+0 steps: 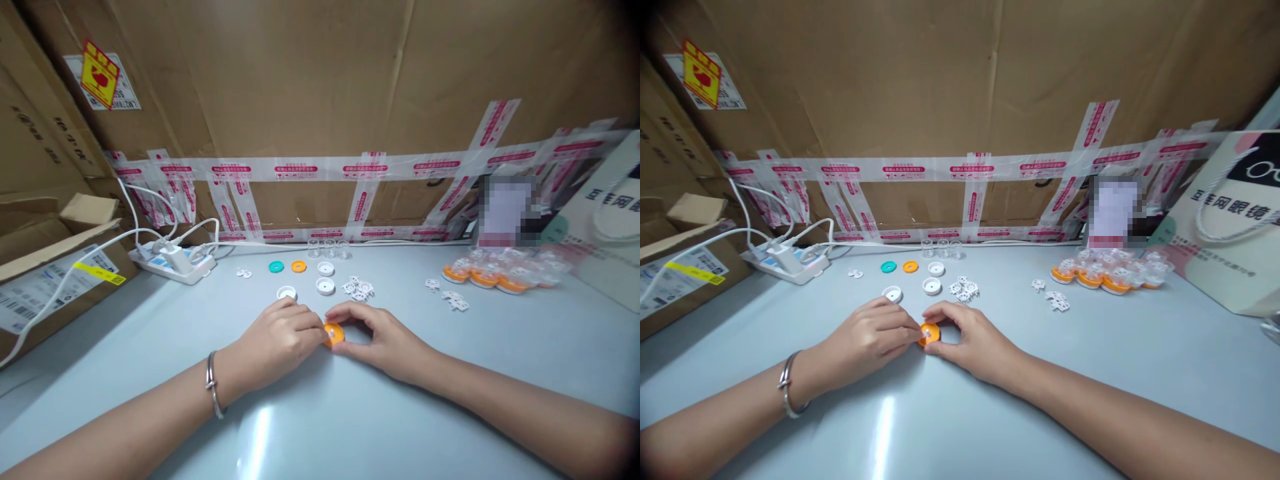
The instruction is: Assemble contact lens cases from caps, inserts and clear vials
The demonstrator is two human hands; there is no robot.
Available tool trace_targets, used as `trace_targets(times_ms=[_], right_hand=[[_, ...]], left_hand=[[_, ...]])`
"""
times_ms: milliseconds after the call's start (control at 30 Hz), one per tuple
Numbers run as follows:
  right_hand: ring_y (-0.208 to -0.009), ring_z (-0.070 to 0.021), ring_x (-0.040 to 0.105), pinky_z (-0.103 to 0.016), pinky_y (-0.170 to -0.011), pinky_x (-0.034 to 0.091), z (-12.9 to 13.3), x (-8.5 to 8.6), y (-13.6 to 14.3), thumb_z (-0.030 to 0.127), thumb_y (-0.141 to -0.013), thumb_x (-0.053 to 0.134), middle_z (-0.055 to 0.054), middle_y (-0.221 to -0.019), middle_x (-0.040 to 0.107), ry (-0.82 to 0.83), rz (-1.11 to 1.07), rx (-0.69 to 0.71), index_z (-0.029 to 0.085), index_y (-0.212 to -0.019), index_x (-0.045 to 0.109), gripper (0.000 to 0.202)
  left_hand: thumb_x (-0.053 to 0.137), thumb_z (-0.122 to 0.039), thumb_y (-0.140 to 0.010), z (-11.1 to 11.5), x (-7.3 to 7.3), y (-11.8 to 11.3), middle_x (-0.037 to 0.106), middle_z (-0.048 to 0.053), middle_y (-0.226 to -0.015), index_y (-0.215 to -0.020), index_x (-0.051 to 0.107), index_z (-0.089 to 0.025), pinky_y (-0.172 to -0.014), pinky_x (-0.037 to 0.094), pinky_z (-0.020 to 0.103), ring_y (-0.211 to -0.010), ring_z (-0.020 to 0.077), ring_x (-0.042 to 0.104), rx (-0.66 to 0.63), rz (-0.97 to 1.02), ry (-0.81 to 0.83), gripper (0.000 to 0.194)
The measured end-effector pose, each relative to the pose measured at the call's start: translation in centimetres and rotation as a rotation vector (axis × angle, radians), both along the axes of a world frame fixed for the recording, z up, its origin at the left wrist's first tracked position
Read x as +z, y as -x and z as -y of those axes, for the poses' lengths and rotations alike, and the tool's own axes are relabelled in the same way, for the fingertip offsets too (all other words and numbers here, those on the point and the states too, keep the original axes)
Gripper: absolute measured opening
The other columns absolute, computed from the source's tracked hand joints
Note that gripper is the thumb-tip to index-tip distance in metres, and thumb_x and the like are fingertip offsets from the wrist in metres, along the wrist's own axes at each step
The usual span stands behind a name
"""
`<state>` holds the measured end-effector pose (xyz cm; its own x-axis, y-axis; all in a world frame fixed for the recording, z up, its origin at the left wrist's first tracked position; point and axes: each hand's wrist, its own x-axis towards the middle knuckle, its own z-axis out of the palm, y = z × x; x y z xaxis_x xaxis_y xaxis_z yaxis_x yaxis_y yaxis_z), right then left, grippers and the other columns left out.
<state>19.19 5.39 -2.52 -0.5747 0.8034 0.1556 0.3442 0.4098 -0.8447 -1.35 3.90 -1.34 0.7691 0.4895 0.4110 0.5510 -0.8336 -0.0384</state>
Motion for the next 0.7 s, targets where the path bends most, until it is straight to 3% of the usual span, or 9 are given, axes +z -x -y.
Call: trace_targets(times_ms=[267,467,700], right_hand=[[-0.095,-0.0188,0.061,-0.035,-0.088,0.048,0.0,0.0,0.0,0.024,-0.069,0.066,-0.004,-0.101,0.064,-0.010,0.005,-0.011,0.022,-0.099,0.058,0.031],[-0.094,-0.0183,0.062,-0.035,-0.086,0.048,0.1,0.1,-0.1,0.023,-0.070,0.066,-0.003,-0.099,0.065,-0.019,-0.009,0.010,0.023,-0.100,0.057,0.031],[-0.093,-0.0179,0.061,-0.033,-0.087,0.047,0.2,0.2,0.0,0.023,-0.070,0.066,-0.003,-0.098,0.065,-0.029,-0.007,0.014,0.021,-0.098,0.059,0.030]], left_hand=[[0.045,-0.012,-0.086,0.0,0.1,0.1,0.068,0.001,-0.085,-0.092,0.063,-0.019,-0.073,0.039,0.028,-0.078,0.0125,0.060,-0.006,0.028,0.062,0.020],[0.047,-0.018,-0.086,0.0,0.7,0.2,0.063,0.005,-0.095,-0.099,0.063,-0.021,-0.076,0.040,0.031,-0.085,0.0155,0.055,0.044,0.102,0.284,0.021],[0.052,-0.018,-0.083,0.1,1.4,0.4,0.062,0.002,-0.098,-0.095,0.066,-0.026,-0.084,0.040,0.032,-0.089,0.0152,0.054,0.052,0.172,0.475,0.021]])
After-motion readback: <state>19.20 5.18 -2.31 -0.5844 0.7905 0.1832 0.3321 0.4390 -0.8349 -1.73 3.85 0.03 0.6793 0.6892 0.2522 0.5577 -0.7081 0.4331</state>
